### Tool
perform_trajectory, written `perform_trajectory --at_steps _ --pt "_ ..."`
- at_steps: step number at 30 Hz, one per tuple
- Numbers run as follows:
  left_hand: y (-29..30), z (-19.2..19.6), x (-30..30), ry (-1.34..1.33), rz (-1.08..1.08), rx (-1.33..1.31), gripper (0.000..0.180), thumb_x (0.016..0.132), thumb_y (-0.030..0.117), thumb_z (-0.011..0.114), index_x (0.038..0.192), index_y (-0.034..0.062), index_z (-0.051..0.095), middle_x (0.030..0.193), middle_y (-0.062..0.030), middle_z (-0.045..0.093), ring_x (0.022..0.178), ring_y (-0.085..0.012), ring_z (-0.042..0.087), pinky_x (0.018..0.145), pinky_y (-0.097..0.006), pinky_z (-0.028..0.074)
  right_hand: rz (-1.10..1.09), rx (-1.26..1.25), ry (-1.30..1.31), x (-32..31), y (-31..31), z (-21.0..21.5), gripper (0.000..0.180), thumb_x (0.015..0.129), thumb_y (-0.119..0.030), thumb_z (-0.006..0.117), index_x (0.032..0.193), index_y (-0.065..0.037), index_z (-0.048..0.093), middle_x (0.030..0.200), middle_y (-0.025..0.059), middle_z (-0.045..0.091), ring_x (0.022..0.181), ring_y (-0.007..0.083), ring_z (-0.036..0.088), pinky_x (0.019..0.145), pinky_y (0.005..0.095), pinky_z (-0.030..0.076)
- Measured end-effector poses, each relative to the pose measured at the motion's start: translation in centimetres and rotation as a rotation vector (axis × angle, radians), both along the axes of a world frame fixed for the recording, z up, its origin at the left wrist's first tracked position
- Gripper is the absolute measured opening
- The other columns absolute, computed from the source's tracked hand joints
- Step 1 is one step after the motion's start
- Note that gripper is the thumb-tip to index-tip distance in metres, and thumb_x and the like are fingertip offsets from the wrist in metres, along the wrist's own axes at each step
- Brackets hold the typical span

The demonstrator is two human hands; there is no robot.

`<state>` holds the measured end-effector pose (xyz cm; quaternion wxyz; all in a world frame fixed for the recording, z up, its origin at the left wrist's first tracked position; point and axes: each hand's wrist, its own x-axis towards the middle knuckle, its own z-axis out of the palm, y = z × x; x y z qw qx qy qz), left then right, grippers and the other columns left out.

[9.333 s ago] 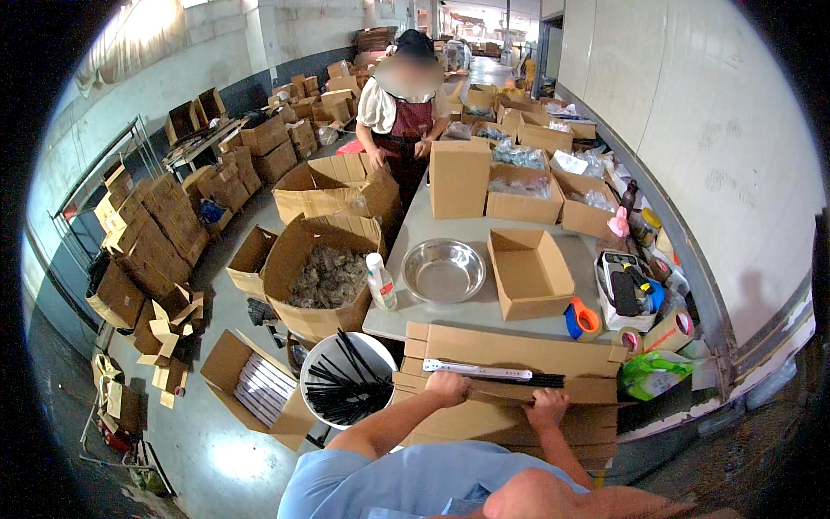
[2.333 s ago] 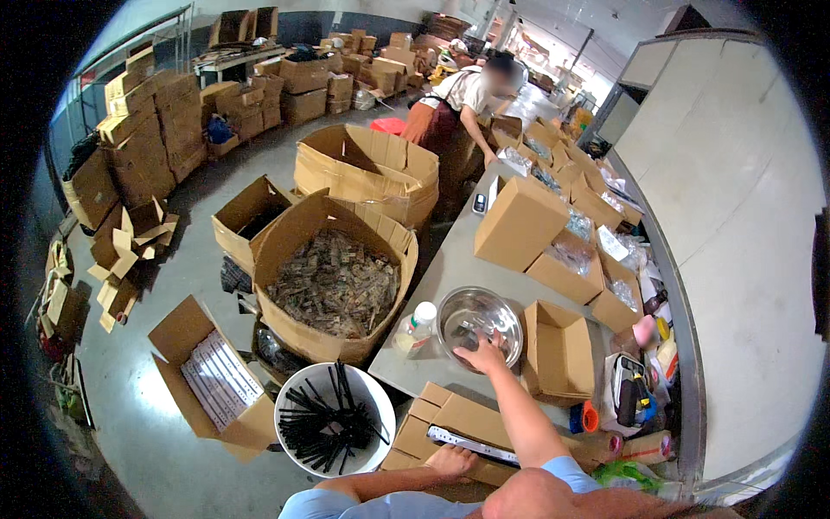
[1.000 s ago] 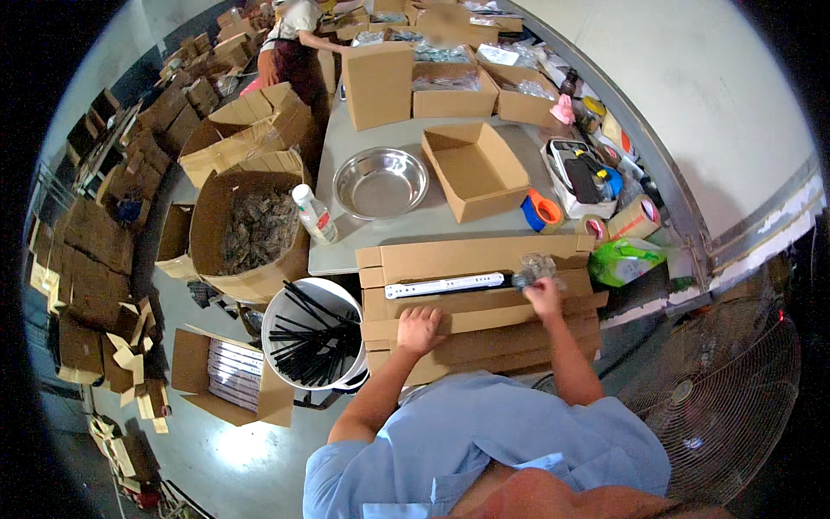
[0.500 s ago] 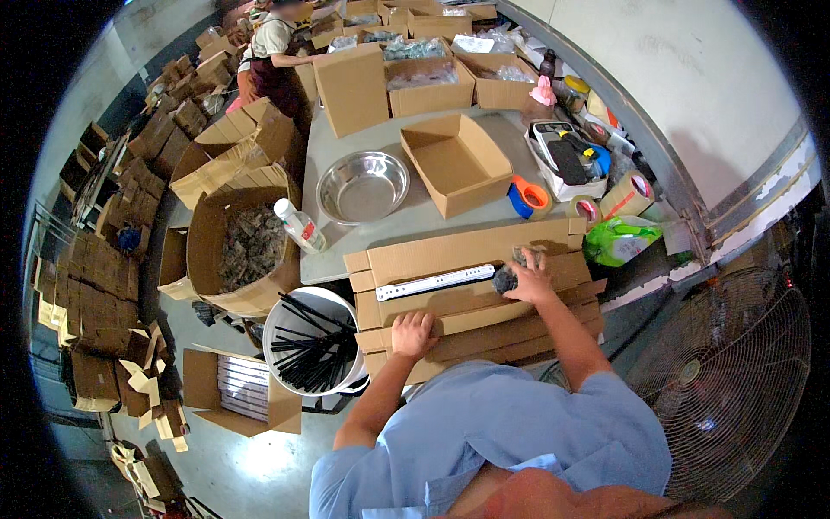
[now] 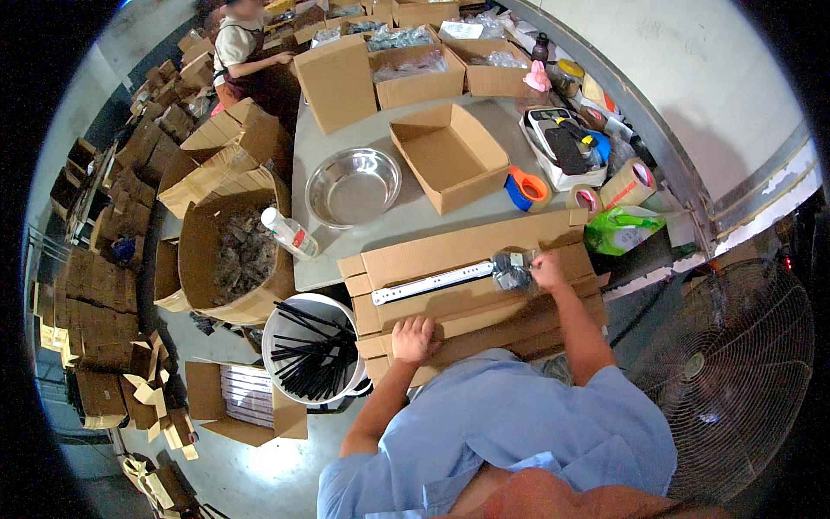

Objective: The person places metal drawer slides and small bags into cardboard boxes, then seals the boxes using a handheld tape dispenser.

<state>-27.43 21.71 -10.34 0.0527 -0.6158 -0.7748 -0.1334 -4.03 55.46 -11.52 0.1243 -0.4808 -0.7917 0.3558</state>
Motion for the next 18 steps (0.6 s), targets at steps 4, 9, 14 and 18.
perform_trajectory --at_steps 4,9,14,18 --pt "0.5 1.6 -0.2 -0.027 -0.015 -0.042 0.052 0.062 0.039 0.074 0.106 0.0154 0.057 0.098 -0.0024 0.059 0.095 -0.0198 0.056 0.081 -0.038 0.041 -0.002 0.5 0.255 0.6 0.0 2.1 0.016 0.066 0.001 0.063 0.079 -0.002 0.054 0.083 0.0115 0.058 0.079 0.025 0.057 0.068 0.0371 0.045" --pt "0.2 2.1 -1.0 -0.042 -0.037 -0.026 0.053 0.063 0.037 0.073 0.108 0.0148 0.057 0.095 -0.0029 0.059 0.093 -0.0205 0.056 0.081 -0.038 0.041 0.293 -0.137 0.327 -3.2 -5.1 9.9 0.024 0.068 0.007 0.054 0.089 -0.003 0.059 0.1 0.0093 0.058 0.089 0.0256 0.058 0.077 0.034 0.047" --pt "-0.1 2.2 -1.4 0.018 -0.183 0.095 0.051 0.067 0.034 0.07 0.11 0.0116 0.056 0.095 -0.004 0.06 0.092 -0.0224 0.056 0.082 -0.04 0.041 1.019 -0.203 -0.082 -6.2 -8.4 7.7 0.031 0.068 0.006 0.047 0.094 -0.004 0.06 0.093 0.0105 0.064 0.093 0.0224 0.06 0.078 0.0344 0.047" --pt "-0.7 2.4 -1.1 -0.037 -0.153 0.068 0.048 0.068 0.033 0.069 0.109 0.0112 0.057 0.097 -0.0046 0.06 0.093 -0.0234 0.056 0.083 -0.041 0.041 0.838 -0.276 -0.102 -7.2 -9.4 10.1 0.016 0.081 -0.009 0.058 0.096 -0.004 0.06 0.091 0.0097 0.066 0.088 0.0247 0.062 0.078 0.0354 0.047"
